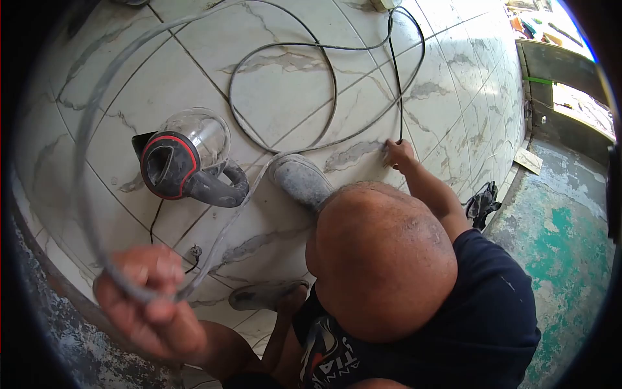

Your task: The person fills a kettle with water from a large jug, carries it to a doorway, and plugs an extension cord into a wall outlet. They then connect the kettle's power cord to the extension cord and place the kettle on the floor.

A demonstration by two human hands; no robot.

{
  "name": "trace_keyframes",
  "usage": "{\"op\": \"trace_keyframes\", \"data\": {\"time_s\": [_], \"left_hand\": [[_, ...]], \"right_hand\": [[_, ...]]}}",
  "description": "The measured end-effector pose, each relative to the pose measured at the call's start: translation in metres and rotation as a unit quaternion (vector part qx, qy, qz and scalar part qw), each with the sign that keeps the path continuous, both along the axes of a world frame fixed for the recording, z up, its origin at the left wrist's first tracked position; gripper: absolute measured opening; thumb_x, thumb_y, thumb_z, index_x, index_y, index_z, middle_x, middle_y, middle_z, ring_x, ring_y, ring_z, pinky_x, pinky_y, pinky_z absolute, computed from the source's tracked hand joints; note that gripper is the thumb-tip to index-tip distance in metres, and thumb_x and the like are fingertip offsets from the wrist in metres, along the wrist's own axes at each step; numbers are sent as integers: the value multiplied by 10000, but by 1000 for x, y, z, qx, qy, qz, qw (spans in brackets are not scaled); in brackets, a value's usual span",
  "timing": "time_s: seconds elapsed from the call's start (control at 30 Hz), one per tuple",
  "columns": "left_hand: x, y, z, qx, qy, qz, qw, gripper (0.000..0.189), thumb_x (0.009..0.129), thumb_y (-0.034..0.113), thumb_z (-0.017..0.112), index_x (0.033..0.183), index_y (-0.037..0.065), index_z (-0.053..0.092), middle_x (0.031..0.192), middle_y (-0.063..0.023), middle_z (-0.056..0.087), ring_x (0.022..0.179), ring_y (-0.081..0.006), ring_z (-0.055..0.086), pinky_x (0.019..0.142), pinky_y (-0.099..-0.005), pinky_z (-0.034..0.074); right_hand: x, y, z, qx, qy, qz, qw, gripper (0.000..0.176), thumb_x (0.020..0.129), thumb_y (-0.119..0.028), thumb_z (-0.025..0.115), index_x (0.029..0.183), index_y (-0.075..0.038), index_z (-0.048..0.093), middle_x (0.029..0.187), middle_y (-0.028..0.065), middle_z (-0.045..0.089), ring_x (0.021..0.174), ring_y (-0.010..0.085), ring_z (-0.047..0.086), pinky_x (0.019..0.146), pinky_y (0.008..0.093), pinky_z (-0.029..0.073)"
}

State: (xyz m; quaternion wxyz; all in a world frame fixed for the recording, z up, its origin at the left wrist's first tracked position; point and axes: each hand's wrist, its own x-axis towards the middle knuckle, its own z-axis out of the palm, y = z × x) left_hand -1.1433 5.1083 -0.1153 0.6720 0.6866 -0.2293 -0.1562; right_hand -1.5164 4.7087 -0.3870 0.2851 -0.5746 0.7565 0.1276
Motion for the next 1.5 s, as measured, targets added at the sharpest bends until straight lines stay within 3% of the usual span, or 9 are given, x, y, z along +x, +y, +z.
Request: {"op": "trace_keyframes", "data": {"time_s": [0.2,0.3,0.43,0.8,0.93,1.03,1.23,1.4,1.5], "left_hand": [[17,-38,-13,299,-95,52,948,500,905,439,681,1109,-14,630,963,-136,670,763,-235,601,702,-362,480],[24,-33,-7,398,-117,47,909,561,911,467,659,1211,-5,616,961,-170,686,792,-283,617,752,-396,487],[26,-11,6,435,-132,16,891,634,914,491,635,1295,-12,574,1080,-210,693,980,-361,660,860,-431,503],[34,43,53,281,-125,-134,942,666,888,408,701,1395,24,504,1113,-191,674,928,-309,650,845,-393,521],[44,68,147,309,-127,-148,931,651,908,380,690,1411,26,478,1144,-189,655,956,-321,640,857,-400,516],[25,95,247,308,-95,-97,942,597,946,347,659,1406,13,476,1133,-176,660,938,-250,633,850,-366,508],[-119,143,396,133,247,125,952,551,968,312,652,1388,-3,485,1027,-68,627,919,-109,572,848,-270,459],[-191,126,543,109,390,127,905,617,947,264,675,1444,6,415,1090,-95,625,988,-149,580,897,-315,476],[-159,84,557,72,301,124,943,691,919,236,702,1485,32,363,1222,-139,592,1071,-197,574,938,-362,481]], "right_hand": [[104,-3,27,-142,-321,-144,925,235,983,-187,499,1094,17,533,777,125,582,662,216,611,553,382,507],[177,-7,132,-65,-466,-75,879,813,932,-38,483,1565,-133,-18,908,199,635,674,267,646,555,390,571],[238,3,275,38,-489,132,862,312,954,-84,448,1183,41,620,983,159,673,831,241,685,728,350,591],[286,64,530,-230,-564,614,502,520,1035,-407,274,1093,9,580,1276,313,577,1128,414,611,1005,495,452],[330,77,666,-245,-441,748,430,461,1026,-372,354,1233,-24,576,1404,268,512,1284,426,519,1081,537,381],[382,84,775,-152,-638,638,403,746,1014,-628,159,1160,-5,544,1265,398,537,1071,476,636,894,587,553],[397,55,1037,-309,-691,526,386,735,1007,-640,157,989,-3,523,1143,422,584,927,441,698,733,490,637],[395,38,1193,-341,-688,538,348,718,1015,-624,154,959,-14,529,1134,416,592,926,427,704,731,481,639],[396,37,1243,-325,-715,551,283,701,1006,-609,158,965,-18,532,1115,409,601,901,422,703,732,457,633]]}}
